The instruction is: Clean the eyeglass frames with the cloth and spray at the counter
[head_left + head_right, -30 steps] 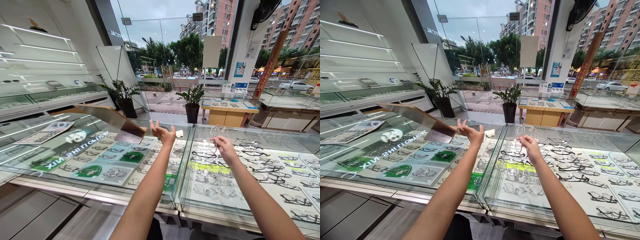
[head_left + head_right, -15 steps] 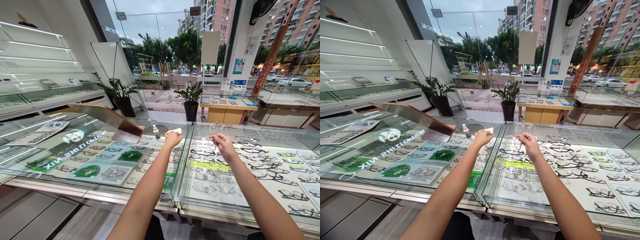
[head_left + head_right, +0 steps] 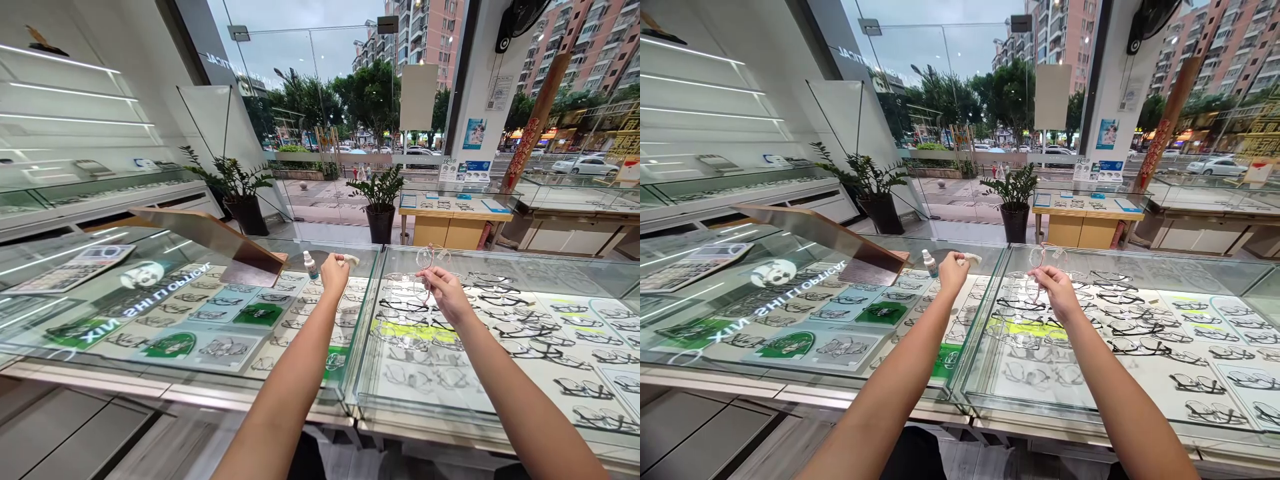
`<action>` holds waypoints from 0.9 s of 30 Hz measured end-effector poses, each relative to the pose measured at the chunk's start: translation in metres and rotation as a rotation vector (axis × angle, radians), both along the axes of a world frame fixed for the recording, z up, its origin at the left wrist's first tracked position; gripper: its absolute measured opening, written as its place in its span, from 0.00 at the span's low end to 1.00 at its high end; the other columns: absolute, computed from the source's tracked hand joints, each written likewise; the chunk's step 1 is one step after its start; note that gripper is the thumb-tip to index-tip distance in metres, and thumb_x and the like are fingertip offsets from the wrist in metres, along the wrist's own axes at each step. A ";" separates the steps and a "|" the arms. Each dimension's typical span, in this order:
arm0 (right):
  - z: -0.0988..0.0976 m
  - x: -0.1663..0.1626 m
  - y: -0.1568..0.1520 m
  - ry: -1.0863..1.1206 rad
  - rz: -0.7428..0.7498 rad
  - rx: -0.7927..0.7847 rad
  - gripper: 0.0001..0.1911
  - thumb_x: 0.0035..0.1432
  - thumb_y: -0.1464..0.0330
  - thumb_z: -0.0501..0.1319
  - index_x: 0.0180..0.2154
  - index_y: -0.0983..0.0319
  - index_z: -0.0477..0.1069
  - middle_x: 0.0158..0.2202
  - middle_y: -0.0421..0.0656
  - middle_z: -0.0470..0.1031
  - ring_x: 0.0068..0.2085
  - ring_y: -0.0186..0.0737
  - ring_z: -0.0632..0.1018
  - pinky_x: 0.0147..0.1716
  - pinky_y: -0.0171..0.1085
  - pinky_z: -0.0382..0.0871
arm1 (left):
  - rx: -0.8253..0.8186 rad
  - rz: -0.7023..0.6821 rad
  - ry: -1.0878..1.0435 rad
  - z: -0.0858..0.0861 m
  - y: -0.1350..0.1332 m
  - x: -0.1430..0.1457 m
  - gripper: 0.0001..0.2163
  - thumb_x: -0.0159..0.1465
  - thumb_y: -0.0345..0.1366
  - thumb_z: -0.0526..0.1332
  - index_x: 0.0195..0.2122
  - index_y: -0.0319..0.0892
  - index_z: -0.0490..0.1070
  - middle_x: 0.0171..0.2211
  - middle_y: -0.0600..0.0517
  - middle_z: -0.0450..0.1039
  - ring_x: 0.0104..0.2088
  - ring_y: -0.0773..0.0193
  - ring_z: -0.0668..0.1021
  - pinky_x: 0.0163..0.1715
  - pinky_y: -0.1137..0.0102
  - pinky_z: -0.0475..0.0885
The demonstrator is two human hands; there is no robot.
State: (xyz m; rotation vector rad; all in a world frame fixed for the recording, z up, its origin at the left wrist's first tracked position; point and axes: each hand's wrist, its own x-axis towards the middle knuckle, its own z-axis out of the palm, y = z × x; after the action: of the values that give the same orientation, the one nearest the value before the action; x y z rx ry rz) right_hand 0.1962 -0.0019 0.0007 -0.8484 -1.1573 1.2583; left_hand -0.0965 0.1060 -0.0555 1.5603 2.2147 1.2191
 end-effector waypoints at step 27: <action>0.002 -0.005 -0.002 0.130 0.029 -0.050 0.19 0.42 0.52 0.78 0.29 0.56 0.79 0.37 0.43 0.82 0.36 0.40 0.74 0.38 0.41 0.67 | -0.016 -0.670 -1.249 0.037 -0.039 0.075 0.10 0.62 0.33 0.68 0.44 0.41 0.76 0.38 0.50 0.80 0.36 0.64 0.81 0.38 0.72 0.78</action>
State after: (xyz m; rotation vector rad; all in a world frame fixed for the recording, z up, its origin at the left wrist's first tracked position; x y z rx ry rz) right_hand 0.1915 -0.0035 0.0032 -0.7772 -1.0416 1.3509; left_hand -0.0213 0.0670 -0.0184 0.8977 0.8207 1.3308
